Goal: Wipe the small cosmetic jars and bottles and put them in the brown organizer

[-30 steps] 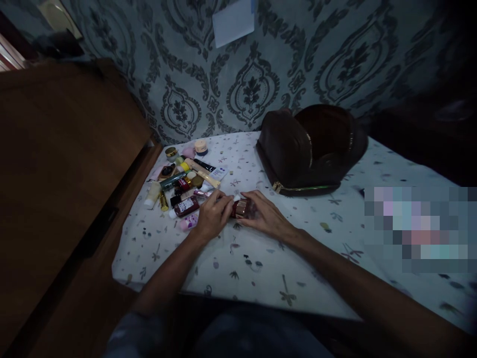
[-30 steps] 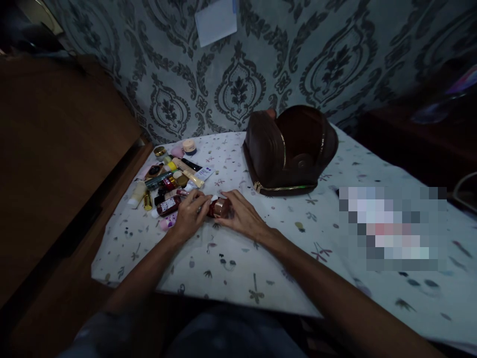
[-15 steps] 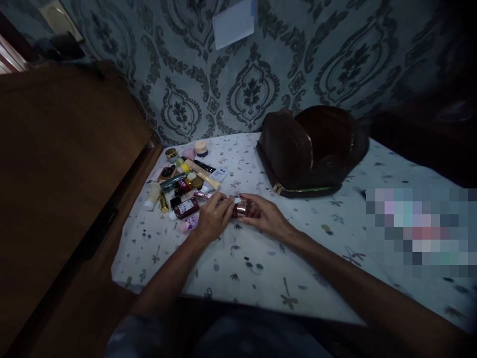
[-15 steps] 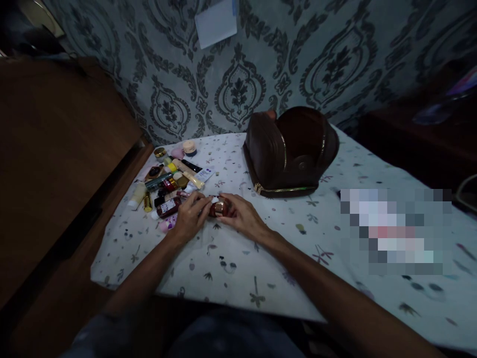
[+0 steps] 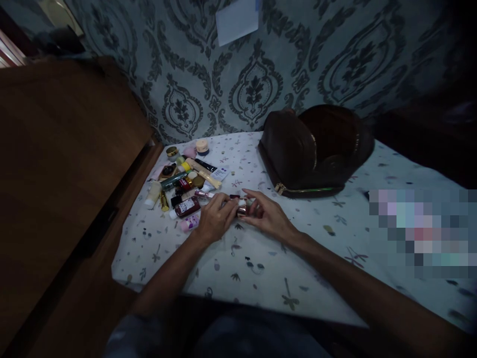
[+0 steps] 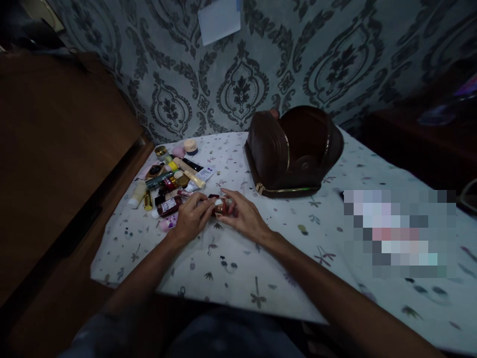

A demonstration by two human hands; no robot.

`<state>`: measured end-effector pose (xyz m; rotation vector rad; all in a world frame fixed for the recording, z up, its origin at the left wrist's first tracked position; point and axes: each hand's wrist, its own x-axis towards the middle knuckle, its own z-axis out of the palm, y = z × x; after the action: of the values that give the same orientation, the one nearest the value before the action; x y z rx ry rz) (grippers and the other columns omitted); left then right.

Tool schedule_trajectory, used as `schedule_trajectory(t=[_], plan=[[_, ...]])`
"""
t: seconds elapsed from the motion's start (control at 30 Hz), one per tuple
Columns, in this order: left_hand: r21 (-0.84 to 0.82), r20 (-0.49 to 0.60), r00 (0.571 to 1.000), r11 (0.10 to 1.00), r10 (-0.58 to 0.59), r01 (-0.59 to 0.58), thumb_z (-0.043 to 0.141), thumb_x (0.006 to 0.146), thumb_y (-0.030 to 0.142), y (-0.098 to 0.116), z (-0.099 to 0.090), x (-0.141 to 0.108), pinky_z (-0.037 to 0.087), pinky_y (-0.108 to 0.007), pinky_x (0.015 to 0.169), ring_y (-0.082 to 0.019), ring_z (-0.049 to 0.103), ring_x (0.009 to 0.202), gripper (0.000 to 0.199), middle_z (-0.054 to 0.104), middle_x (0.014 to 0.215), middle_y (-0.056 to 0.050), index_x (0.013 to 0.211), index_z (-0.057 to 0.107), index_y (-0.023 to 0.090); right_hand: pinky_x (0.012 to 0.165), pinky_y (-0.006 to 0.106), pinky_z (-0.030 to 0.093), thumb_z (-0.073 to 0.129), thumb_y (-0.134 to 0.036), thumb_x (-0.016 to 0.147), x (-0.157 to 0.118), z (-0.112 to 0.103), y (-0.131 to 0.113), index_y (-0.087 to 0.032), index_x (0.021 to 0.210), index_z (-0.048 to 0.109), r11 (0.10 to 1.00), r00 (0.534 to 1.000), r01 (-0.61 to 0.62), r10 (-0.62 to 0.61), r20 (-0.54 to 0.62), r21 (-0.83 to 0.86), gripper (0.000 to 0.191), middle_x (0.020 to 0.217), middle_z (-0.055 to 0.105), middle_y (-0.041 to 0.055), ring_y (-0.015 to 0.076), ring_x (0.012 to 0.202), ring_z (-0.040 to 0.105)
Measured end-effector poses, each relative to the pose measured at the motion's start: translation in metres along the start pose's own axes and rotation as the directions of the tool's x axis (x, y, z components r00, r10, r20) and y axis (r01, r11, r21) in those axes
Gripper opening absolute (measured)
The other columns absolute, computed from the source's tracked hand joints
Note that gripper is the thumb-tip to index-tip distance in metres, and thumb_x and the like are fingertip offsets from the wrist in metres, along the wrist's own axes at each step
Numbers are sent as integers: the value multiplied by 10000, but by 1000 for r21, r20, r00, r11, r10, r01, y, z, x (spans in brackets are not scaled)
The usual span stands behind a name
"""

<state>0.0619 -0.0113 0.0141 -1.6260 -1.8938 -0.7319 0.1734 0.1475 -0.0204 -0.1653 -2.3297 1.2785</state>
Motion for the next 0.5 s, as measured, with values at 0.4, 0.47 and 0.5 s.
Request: schedule_trajectory(t=[0.4,0.47,0.5], plan=[[-70,30,987,984,-160,161,459,967,231,-5,5,-2,511,-283,711,-157,589,791,224,589,890,-63,1011,665,156,805,400,545,698,-468,788,3,-3,0,-220,1337,493,978,986,168,-166,24,-124,637,1073,581,96,245,919,613],[-78,40,987,985,-153,156,455,969,231,-5,5,-2,513,-282,717,-155,591,797,223,590,895,-61,1013,663,162,849,421,528,706,-481,774,3,-3,1,-199,1326,504,979,990,144,-144,12,-148,651,1090,590,108,270,988,607],[-80,44,987,985,-153,156,455,969,230,-5,5,-2,512,-279,713,-153,592,794,223,590,895,-60,1013,662,161,841,419,528,704,-485,773,4,-3,2,-193,1313,517,980,993,116,-117,5,-162,642,1076,599,106,270,978,612]])
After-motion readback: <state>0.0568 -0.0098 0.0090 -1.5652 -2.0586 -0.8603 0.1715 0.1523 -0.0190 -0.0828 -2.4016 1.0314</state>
